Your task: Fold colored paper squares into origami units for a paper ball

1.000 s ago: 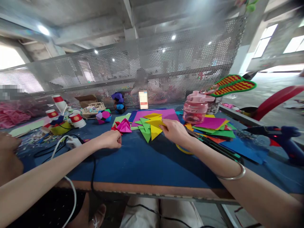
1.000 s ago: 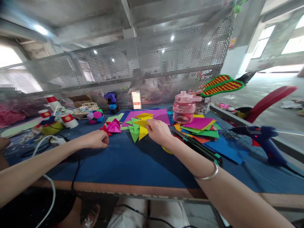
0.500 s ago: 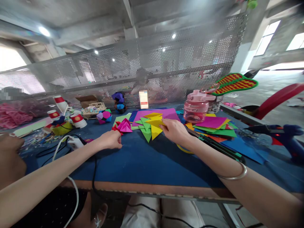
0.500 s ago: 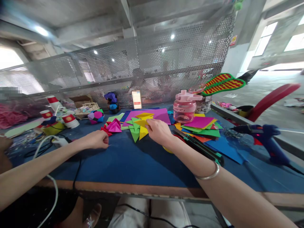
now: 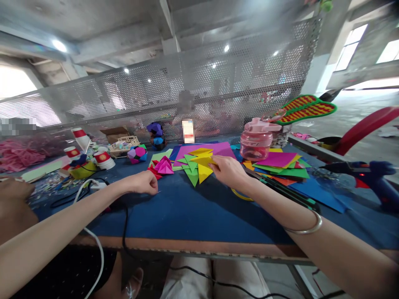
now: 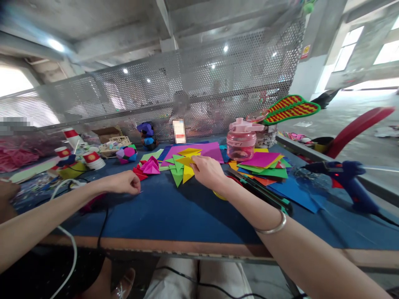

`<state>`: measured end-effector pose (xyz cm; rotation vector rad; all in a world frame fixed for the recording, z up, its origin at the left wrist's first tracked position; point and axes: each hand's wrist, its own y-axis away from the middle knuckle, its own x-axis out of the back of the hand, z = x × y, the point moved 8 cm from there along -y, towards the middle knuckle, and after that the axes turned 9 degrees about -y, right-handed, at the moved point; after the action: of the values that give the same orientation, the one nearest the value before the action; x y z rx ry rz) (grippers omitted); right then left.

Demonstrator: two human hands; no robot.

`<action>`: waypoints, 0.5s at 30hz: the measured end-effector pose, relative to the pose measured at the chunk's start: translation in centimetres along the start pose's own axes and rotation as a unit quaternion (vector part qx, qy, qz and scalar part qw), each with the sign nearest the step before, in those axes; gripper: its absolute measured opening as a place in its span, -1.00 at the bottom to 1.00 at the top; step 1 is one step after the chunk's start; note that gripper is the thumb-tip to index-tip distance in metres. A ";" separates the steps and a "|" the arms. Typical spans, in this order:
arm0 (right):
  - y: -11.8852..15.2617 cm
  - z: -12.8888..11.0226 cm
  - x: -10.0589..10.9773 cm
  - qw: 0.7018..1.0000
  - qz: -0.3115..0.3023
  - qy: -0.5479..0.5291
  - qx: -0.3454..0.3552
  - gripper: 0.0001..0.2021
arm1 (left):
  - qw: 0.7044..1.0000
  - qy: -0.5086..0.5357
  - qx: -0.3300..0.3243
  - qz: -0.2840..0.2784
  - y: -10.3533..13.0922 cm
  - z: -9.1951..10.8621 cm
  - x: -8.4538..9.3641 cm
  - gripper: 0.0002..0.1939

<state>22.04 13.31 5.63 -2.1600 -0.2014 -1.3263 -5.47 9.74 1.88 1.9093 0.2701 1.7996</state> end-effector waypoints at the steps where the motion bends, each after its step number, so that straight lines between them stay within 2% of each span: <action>1: 0.0 0.0 0.1 1.000 0.001 -0.001 0.000 -0.69 | 1.000 0.007 -0.016 -0.012 0.8 0.3 0.1 -0.65; 3: 0.0 -0.1 0.2 1.000 0.004 -0.005 -0.002 -0.69 | 0.996 0.021 -0.062 -0.059 3.1 1.6 -0.1 -0.70; 4: 0.1 -0.1 0.2 1.000 0.005 -0.007 -0.004 -0.70 | 0.992 0.033 -0.090 -0.085 4.5 2.5 -0.3 -0.80; 6: 0.1 -0.1 0.3 1.000 0.006 -0.015 -0.006 -0.75 | 0.974 0.052 -0.149 -0.164 7.6 4.6 -1.5 -0.94; 8: 0.1 0.0 0.2 1.000 0.004 -0.024 -0.010 -0.76 | 0.940 0.073 -0.207 -0.260 10.6 6.7 -3.0 -0.84; 9: 0.1 0.1 0.2 0.999 0.002 -0.030 -0.012 -0.75 | 0.923 0.104 -0.242 -0.280 11.6 7.7 -3.2 -0.78; 11: 0.0 0.3 0.0 0.999 -0.003 -0.043 -0.016 -0.69 | 0.939 0.138 -0.243 -0.199 10.9 8.2 -2.0 -0.84; 13: -0.1 0.3 -0.2 0.998 -0.010 -0.058 -0.020 -0.67 | 0.960 0.156 -0.213 -0.091 8.7 7.5 -0.3 -0.92; 15: -0.3 0.3 -0.4 0.997 -0.019 -0.076 -0.021 -0.67 | 0.967 0.185 -0.175 0.019 5.9 6.4 1.7 -0.85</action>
<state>21.95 13.84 5.29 -2.3045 -0.2781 -1.1960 -0.13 4.06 6.25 1.3429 0.0344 2.0648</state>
